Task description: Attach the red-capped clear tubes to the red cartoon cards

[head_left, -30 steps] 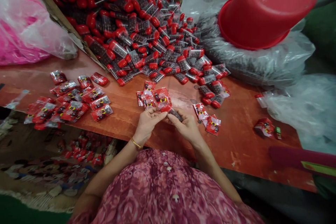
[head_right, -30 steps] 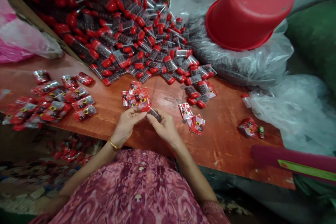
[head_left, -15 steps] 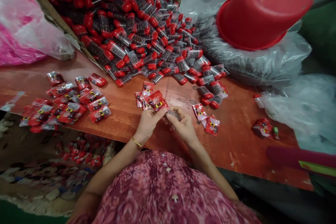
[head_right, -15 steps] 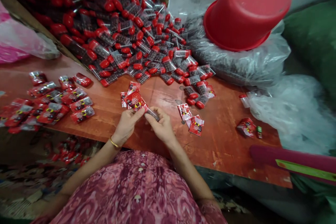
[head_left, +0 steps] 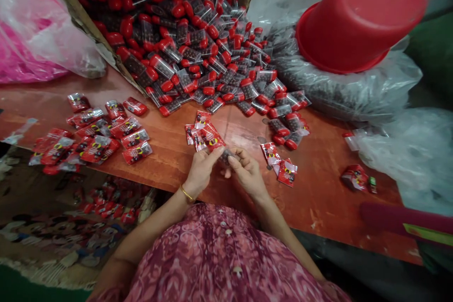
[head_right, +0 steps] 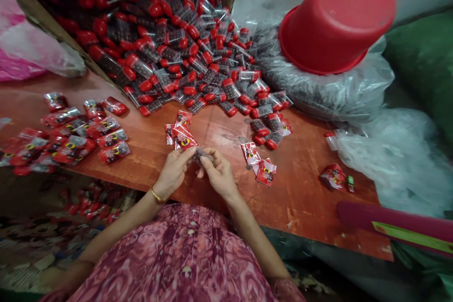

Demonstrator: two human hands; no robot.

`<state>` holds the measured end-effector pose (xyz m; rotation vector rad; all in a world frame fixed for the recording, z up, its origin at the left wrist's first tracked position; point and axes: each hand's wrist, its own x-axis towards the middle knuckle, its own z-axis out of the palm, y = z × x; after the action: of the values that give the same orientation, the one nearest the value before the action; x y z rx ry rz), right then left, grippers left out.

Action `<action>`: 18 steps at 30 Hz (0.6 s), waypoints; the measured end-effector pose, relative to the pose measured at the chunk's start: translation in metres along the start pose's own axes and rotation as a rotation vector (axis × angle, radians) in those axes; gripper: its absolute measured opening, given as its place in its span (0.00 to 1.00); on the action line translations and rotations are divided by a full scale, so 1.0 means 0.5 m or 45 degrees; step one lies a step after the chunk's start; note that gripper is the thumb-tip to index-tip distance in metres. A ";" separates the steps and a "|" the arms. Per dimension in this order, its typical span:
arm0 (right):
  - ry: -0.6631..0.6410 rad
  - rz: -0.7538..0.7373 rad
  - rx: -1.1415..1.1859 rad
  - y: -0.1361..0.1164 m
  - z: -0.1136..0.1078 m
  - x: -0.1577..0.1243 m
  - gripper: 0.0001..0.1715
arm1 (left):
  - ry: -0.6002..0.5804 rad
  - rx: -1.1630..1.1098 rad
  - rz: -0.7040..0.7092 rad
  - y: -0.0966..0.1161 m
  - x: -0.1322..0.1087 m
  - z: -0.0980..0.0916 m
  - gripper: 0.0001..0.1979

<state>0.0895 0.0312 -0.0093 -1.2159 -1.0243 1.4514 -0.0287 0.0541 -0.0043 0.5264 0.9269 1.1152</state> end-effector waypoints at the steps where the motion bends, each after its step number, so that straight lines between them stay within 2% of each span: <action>1: 0.029 -0.012 -0.001 0.001 0.003 0.002 0.24 | -0.030 -0.013 -0.015 -0.002 -0.003 0.001 0.14; 8: 0.085 0.040 0.054 0.010 0.039 0.043 0.23 | -0.054 -0.215 -0.198 -0.007 -0.005 -0.010 0.17; 14: 0.276 -0.234 -0.202 0.028 0.062 0.082 0.21 | 0.177 -0.387 -0.281 0.000 0.001 -0.026 0.10; 16: 0.301 -0.306 -0.347 0.036 0.061 0.091 0.24 | 0.154 -0.355 -0.306 0.004 0.001 -0.035 0.09; 18: 0.235 -0.365 -0.436 0.041 0.059 0.099 0.25 | 0.094 -0.326 -0.351 0.007 -0.001 -0.047 0.10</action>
<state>0.0544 0.0748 -0.0343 -1.3499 -1.2933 0.9492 -0.0501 0.0530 -0.0141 0.1430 0.8744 0.9881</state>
